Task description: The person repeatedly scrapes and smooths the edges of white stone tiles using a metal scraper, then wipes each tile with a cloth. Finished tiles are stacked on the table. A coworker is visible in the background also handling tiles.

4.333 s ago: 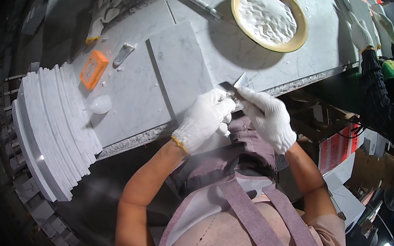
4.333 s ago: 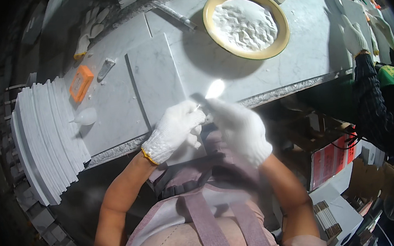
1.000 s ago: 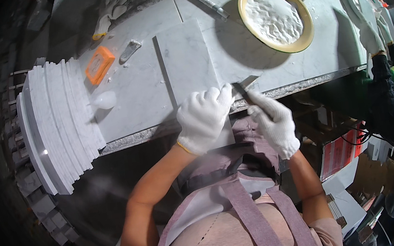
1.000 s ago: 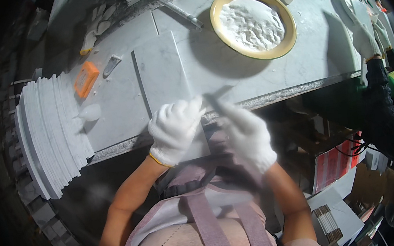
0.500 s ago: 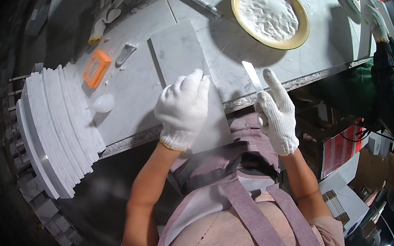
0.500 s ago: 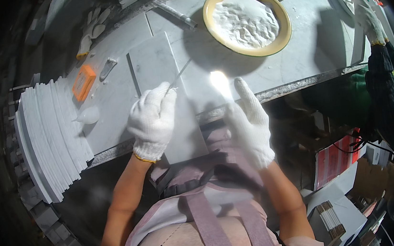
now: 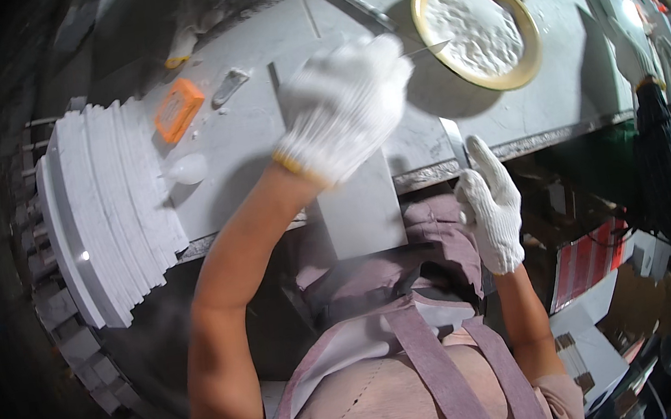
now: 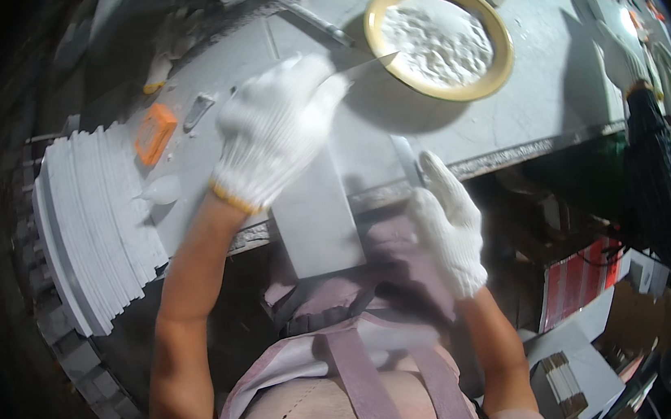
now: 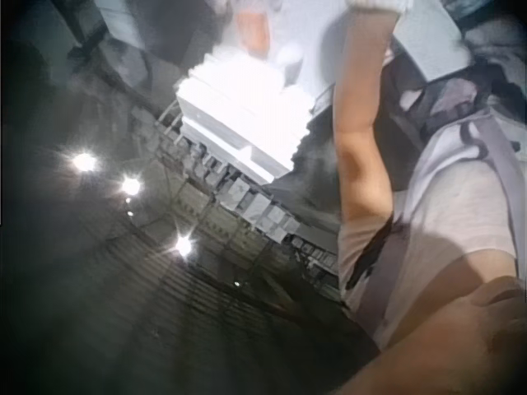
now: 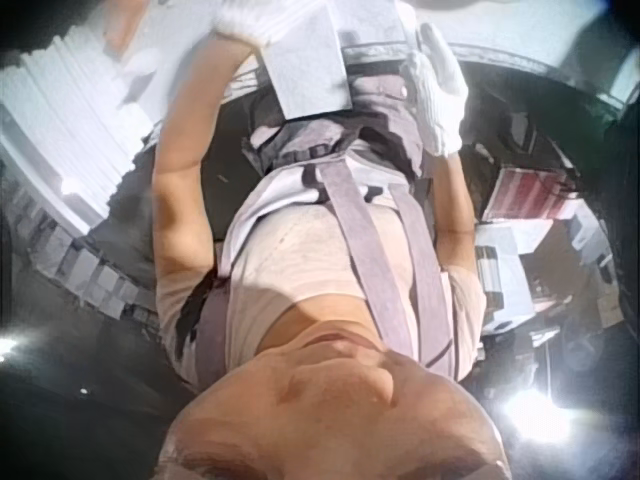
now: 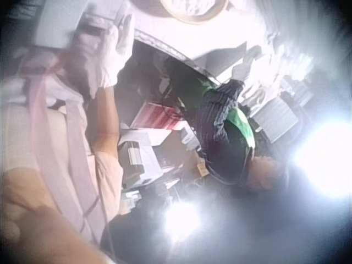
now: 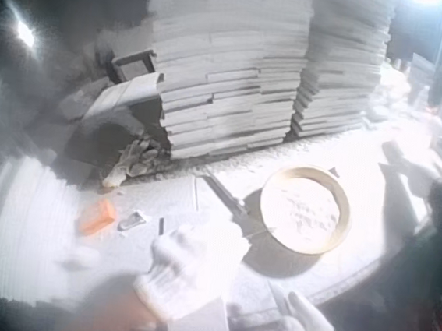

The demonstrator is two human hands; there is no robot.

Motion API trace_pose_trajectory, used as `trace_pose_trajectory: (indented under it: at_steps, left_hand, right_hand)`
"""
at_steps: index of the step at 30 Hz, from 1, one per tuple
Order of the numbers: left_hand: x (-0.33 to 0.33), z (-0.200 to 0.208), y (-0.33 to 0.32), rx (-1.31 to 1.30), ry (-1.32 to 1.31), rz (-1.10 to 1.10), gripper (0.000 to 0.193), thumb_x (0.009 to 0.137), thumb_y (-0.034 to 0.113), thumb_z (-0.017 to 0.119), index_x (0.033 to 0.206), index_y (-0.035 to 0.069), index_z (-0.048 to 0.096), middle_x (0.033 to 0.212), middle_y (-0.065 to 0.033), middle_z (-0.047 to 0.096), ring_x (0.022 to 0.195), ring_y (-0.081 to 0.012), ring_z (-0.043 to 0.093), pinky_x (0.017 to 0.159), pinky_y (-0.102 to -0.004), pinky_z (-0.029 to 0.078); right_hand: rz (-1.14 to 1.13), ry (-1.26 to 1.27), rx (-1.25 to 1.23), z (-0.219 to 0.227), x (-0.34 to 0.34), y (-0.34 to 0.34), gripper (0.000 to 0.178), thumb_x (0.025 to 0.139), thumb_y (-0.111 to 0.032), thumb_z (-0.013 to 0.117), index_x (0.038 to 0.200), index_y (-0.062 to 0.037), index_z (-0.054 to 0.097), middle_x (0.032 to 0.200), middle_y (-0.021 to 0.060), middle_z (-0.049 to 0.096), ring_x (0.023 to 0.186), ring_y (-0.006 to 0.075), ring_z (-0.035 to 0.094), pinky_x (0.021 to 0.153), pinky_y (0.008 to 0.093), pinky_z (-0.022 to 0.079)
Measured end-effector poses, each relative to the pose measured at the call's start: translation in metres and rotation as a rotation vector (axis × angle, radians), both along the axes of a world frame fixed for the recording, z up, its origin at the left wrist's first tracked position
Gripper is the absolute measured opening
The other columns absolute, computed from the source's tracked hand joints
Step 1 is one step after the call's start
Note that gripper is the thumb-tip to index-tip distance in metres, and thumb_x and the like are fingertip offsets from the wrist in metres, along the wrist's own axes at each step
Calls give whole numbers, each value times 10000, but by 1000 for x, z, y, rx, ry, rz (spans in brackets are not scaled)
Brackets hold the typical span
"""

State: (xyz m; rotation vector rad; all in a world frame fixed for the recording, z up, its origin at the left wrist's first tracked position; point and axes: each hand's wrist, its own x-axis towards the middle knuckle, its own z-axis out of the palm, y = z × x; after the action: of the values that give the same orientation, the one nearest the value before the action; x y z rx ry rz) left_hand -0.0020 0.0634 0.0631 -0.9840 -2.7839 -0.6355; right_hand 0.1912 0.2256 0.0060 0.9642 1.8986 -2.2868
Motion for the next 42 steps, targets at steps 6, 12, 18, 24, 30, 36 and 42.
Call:
trace_pose_trajectory:
  at_steps: [6, 12, 18, 24, 30, 36, 42]
  left_hand:
    - [-59, 15, 65, -458, -171, -184, 326, 916, 225, 557, 1017, -23, 744, 965, -256, 730, 815, -396, 726, 606, -638, 469]
    - [-62, -12, 50, -102, -202, 138, 430, 1005, 403, 610, 1189, 15, 628, 1153, -194, 688, 1008, -376, 698, 832, -511, 562]
    - [48, -62, -40, -71, 153, -195, 554, 1064, 474, 467, 1511, 156, 543, 1503, -130, 578, 1498, -307, 438, 1241, -548, 272]
    - [-19, -106, -76, -375, 170, 138, 736, 1043, 608, 386, 1604, 134, 428, 1685, -134, 382, 1571, -351, 313, 1278, -582, 154]
    - [44, -84, -58, -390, 161, -248, 819, 963, 621, 527, 1442, -43, 526, 1473, -332, 535, 1417, -482, 469, 1192, -578, 351]
    - [140, -69, -64, 3, -256, -622, 619, 1066, 554, 442, 1563, 191, 502, 1689, -108, 376, 1558, -287, 360, 1282, -512, 240]
    - [19, -101, -85, -173, 220, -166, 542, 1047, 484, 475, 1502, 210, 581, 1620, -76, 497, 1540, -284, 393, 1275, -525, 230]
  right_hand:
    - [-42, 51, -15, -11, 18, 11, 518, 1027, -96, 673, 1508, 32, 530, 1231, 48, 661, 785, 38, 553, 654, 193, 468]
    - [-71, -25, -1, -12, 27, 22, 489, 1021, -44, 642, 1496, 32, 548, 1297, 79, 679, 968, 65, 611, 823, 222, 516]
    - [-93, -54, 67, -7, 15, 13, 552, 1064, -169, 629, 1549, 32, 461, 790, -17, 575, 554, 16, 438, 467, 171, 361]
    - [-27, -19, 29, -5, 4, 5, 527, 1026, -87, 676, 1515, 33, 519, 1037, -15, 668, 752, 20, 524, 639, 177, 444]
    - [-34, -77, 108, 6, 15, 10, 528, 1025, -48, 658, 1526, 27, 508, 1054, 18, 667, 845, 54, 577, 725, 207, 489]
    - [-82, -27, 139, 3, 12, 8, 578, 1048, -165, 661, 1574, -29, 465, 1014, 25, 663, 725, 34, 550, 593, 176, 452]
    - [30, 15, 92, 9, 5, 3, 645, 1047, -183, 665, 1608, -13, 396, 998, 18, 611, 722, 54, 547, 599, 196, 465]
